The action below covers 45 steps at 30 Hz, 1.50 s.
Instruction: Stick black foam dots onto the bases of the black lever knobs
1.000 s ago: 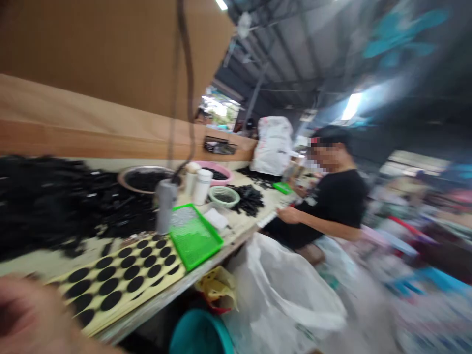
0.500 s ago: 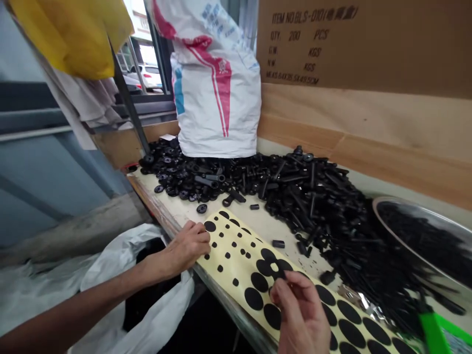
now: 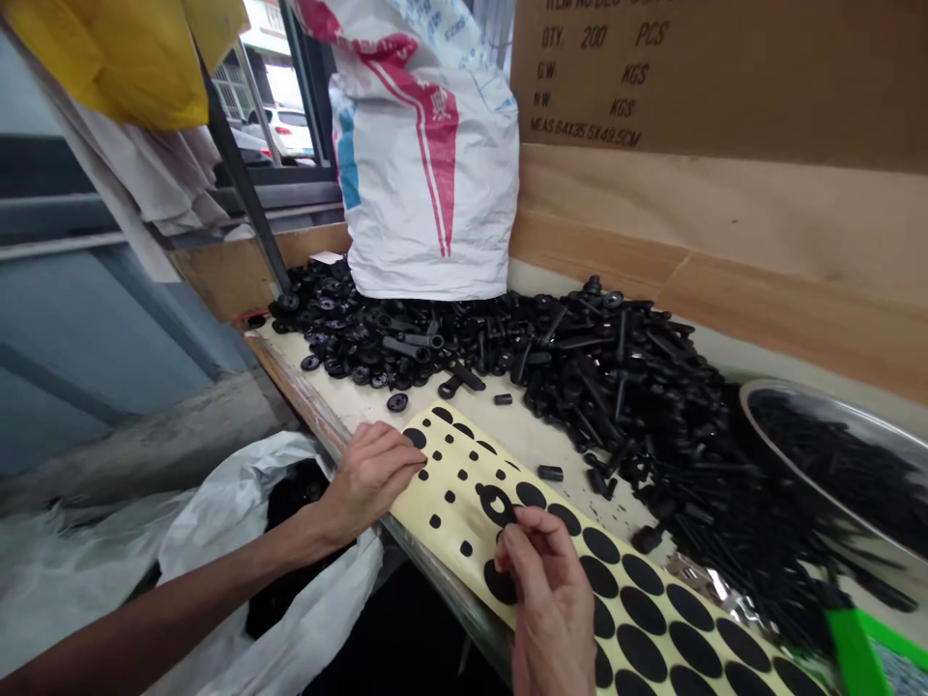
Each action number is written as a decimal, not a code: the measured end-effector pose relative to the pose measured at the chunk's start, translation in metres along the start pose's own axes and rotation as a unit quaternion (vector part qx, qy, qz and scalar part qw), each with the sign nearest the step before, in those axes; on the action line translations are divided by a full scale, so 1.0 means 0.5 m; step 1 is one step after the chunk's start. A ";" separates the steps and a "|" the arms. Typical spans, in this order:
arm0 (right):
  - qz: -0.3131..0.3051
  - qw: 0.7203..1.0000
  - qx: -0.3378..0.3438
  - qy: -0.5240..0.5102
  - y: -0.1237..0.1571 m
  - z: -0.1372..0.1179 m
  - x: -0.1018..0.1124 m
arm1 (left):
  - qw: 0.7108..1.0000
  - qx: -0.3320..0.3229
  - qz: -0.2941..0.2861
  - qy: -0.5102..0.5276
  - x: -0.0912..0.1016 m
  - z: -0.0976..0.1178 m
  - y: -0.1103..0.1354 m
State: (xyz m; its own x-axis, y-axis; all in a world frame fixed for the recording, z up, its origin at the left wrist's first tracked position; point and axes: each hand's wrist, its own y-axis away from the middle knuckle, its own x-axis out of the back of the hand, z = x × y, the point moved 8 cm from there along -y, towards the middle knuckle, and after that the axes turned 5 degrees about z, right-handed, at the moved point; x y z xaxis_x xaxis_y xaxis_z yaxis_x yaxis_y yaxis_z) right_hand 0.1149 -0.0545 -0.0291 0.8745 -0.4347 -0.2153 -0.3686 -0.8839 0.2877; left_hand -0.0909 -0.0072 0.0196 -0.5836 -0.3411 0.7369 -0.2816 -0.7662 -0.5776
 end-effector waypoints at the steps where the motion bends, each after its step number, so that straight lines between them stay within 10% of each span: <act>1: 0.004 1.000 0.001 -0.002 -0.001 -0.001 0.004 | 0.999 -0.033 -0.018 -0.025 -0.016 0.010 -0.005; 10: 0.028 0.999 -0.014 -0.016 -0.004 0.015 0.026 | 0.960 -0.161 -0.218 -0.070 -0.047 0.043 0.007; 20: -0.026 1.000 -0.006 -0.008 0.004 0.016 -0.002 | 0.996 -0.041 -0.078 0.019 -0.007 0.006 0.058; 30: -0.013 0.999 -0.025 -0.031 0.007 0.018 0.008 | 0.980 0.079 -0.150 0.101 -0.049 0.005 0.002; 35: -0.014 0.998 -0.043 -0.037 0.003 0.026 0.006 | 0.973 0.037 -0.217 0.072 -0.077 0.015 -0.029; 45: -0.019 0.997 -0.057 -0.050 0.003 0.035 0.004 | 0.972 0.079 -0.202 0.094 -0.079 0.002 -0.029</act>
State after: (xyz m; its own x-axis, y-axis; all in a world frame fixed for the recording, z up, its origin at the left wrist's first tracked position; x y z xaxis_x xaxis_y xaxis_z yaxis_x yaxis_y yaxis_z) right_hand 0.1105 -0.0597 -0.0452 0.8495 -0.4214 -0.3175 -0.2928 -0.8771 0.3806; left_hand -0.0632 0.0168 -0.0010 -0.5829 0.0987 0.8066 -0.4049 -0.8959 -0.1830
